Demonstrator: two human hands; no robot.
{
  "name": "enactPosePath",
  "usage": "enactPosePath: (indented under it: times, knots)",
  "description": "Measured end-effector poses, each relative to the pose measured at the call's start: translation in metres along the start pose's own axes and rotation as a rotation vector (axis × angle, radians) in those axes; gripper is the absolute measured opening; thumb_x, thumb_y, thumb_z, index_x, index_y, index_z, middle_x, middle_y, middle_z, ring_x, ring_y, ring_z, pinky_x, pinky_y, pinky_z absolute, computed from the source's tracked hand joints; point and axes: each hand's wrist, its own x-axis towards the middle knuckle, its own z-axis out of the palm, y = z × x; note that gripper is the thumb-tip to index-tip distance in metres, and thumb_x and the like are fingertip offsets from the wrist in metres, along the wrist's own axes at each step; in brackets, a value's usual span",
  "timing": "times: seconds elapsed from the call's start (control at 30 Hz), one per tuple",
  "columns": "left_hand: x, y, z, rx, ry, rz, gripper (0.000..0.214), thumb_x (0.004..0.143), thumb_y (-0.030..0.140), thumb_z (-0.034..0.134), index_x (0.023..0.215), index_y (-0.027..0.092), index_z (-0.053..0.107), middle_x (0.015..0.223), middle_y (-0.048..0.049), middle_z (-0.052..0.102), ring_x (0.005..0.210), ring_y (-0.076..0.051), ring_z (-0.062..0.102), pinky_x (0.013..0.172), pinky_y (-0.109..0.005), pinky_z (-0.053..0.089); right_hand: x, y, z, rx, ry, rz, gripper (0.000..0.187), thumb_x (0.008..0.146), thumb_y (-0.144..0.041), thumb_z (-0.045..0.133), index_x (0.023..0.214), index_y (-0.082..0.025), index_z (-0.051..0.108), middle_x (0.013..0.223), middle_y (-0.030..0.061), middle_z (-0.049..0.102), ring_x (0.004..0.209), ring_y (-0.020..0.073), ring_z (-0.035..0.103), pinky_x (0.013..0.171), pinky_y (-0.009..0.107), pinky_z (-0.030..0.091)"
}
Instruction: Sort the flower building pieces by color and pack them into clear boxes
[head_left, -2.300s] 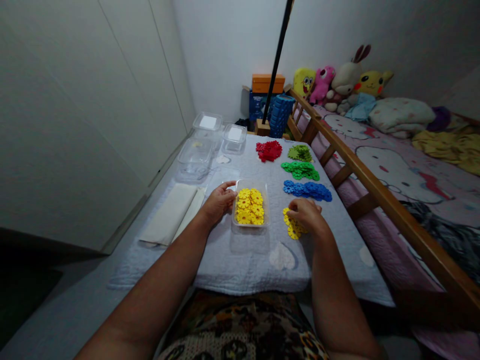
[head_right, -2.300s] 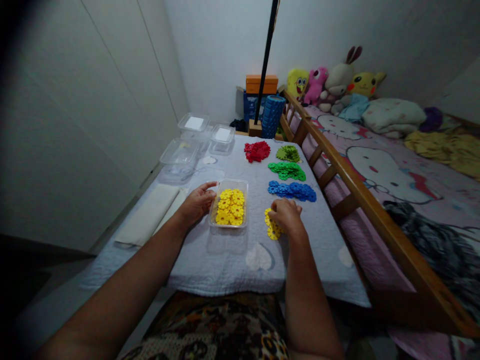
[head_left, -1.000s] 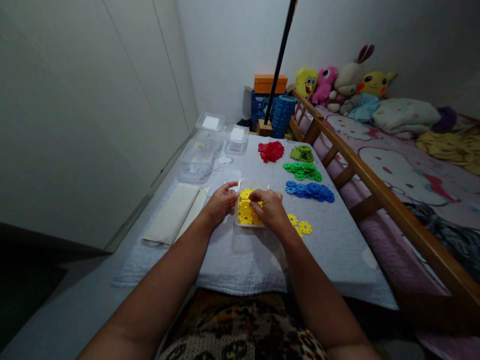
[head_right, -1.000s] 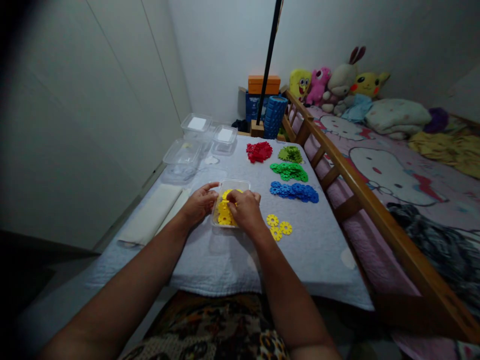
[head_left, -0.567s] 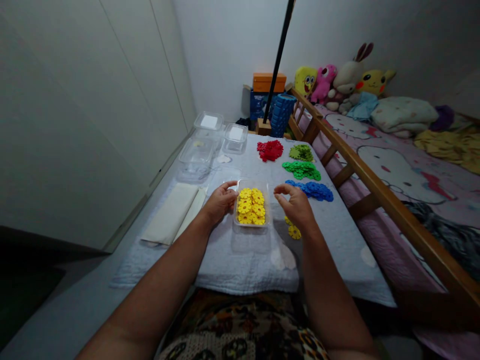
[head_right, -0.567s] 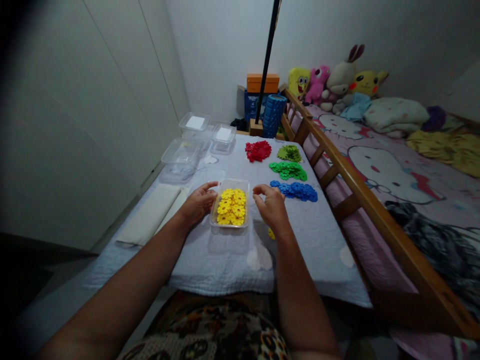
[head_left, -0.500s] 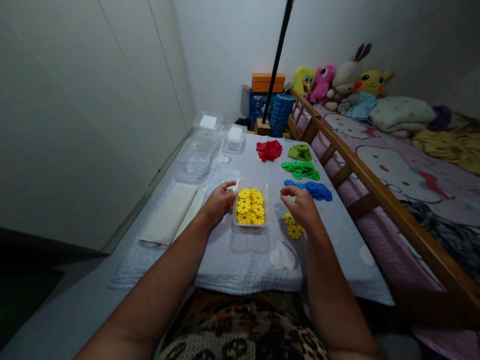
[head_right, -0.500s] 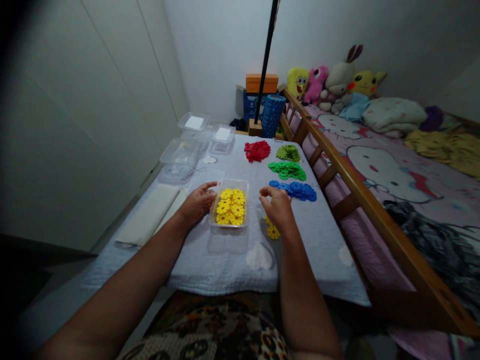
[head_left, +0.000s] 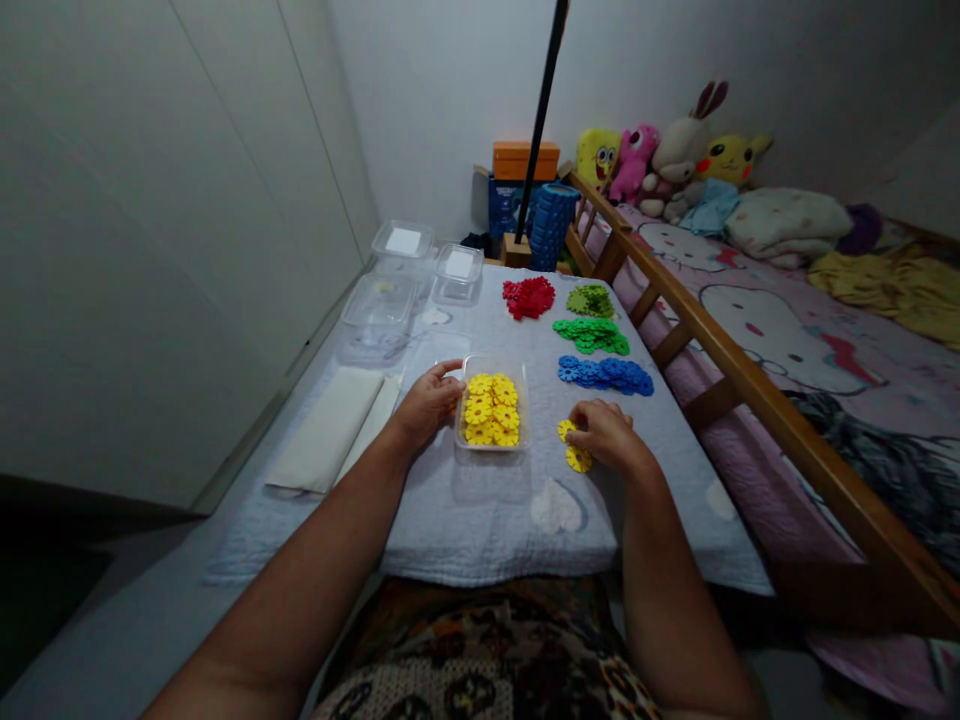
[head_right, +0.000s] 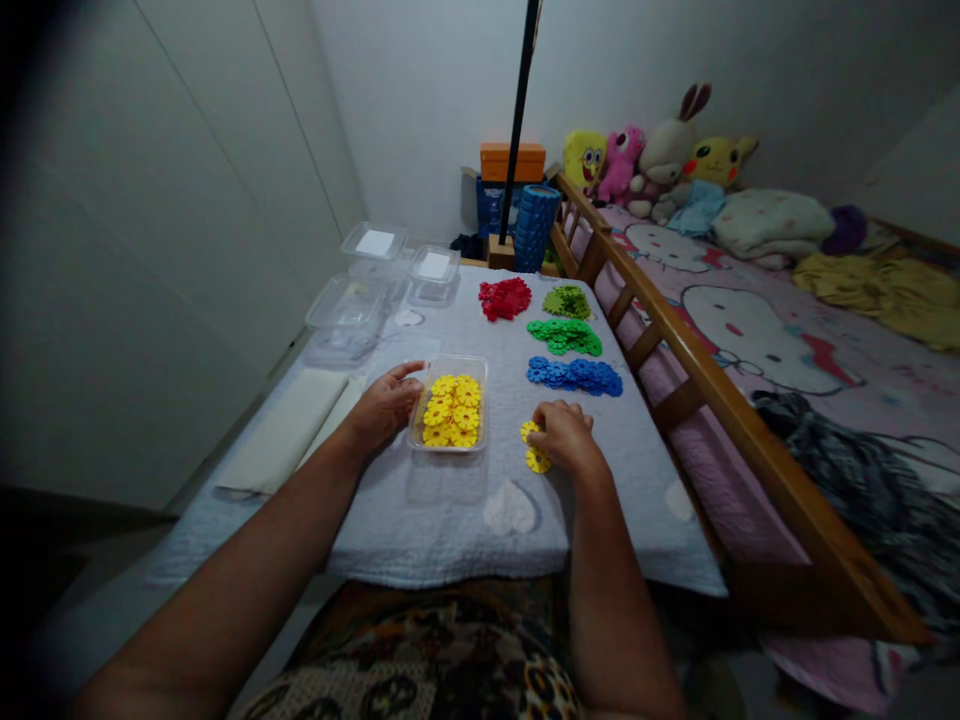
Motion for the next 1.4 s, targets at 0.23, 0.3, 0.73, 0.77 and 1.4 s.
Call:
enactPosePath:
  times: [0.23, 0.3, 0.73, 0.77, 1.4]
  knots:
    - [-0.002, 0.001, 0.000, 0.017, -0.007, -0.005, 0.059, 0.066, 0.025, 0.081, 0.121, 0.020, 0.059, 0.066, 0.0075, 0.056, 0.051, -0.010, 0.056, 0.051, -0.020, 0.044, 0.007, -0.001, -0.005, 0.412, -0.026, -0.152, 0.001, 0.075, -0.021, 0.059, 0.075, -0.021, 0.059, 0.074, -0.0005, 0.063, 0.071, 0.0159, 0.055, 0.065, 0.027, 0.036]
    - [-0.003, 0.002, 0.001, 0.026, -0.006, -0.004, 0.060, 0.065, 0.025, 0.082, 0.121, 0.020, 0.060, 0.066, 0.0077, 0.056, 0.051, -0.010, 0.055, 0.049, -0.020, 0.043, 0.007, -0.009, -0.011, 0.508, 0.057, -0.191, 0.006, 0.077, -0.027, 0.059, 0.075, -0.021, 0.060, 0.072, -0.0008, 0.062, 0.070, 0.0161, 0.056, 0.065, 0.028, 0.039]
    - [-0.004, 0.003, 0.002, 0.044, -0.001, -0.009, 0.063, 0.064, 0.030, 0.083, 0.122, 0.019, 0.059, 0.061, 0.0098, 0.051, 0.044, -0.007, 0.045, 0.044, -0.019, 0.034, 0.020, -0.100, -0.013, 0.661, 0.157, -0.356, 0.004, 0.079, -0.020, 0.061, 0.081, -0.022, 0.064, 0.077, -0.0013, 0.069, 0.075, 0.0162, 0.062, 0.076, 0.029, 0.046]
    - [-0.004, 0.003, 0.002, 0.044, -0.006, -0.011, 0.064, 0.064, 0.030, 0.083, 0.122, 0.019, 0.059, 0.061, 0.0096, 0.051, 0.044, -0.007, 0.045, 0.044, -0.019, 0.034, 0.022, -0.104, -0.011, 0.632, 0.142, -0.353, 0.005, 0.080, -0.019, 0.062, 0.082, -0.022, 0.065, 0.078, -0.0015, 0.070, 0.076, 0.0163, 0.063, 0.077, 0.030, 0.046]
    - [-0.004, 0.002, 0.002, 0.064, 0.005, -0.012, 0.061, 0.064, 0.027, 0.082, 0.120, 0.020, 0.059, 0.063, 0.0095, 0.053, 0.041, -0.006, 0.043, 0.041, -0.019, 0.033, 0.026, -0.069, -0.011, 0.416, 0.277, -0.260, 0.014, 0.084, -0.023, 0.062, 0.096, -0.023, 0.071, 0.099, 0.0057, 0.074, 0.100, 0.0250, 0.061, 0.094, 0.041, 0.043]
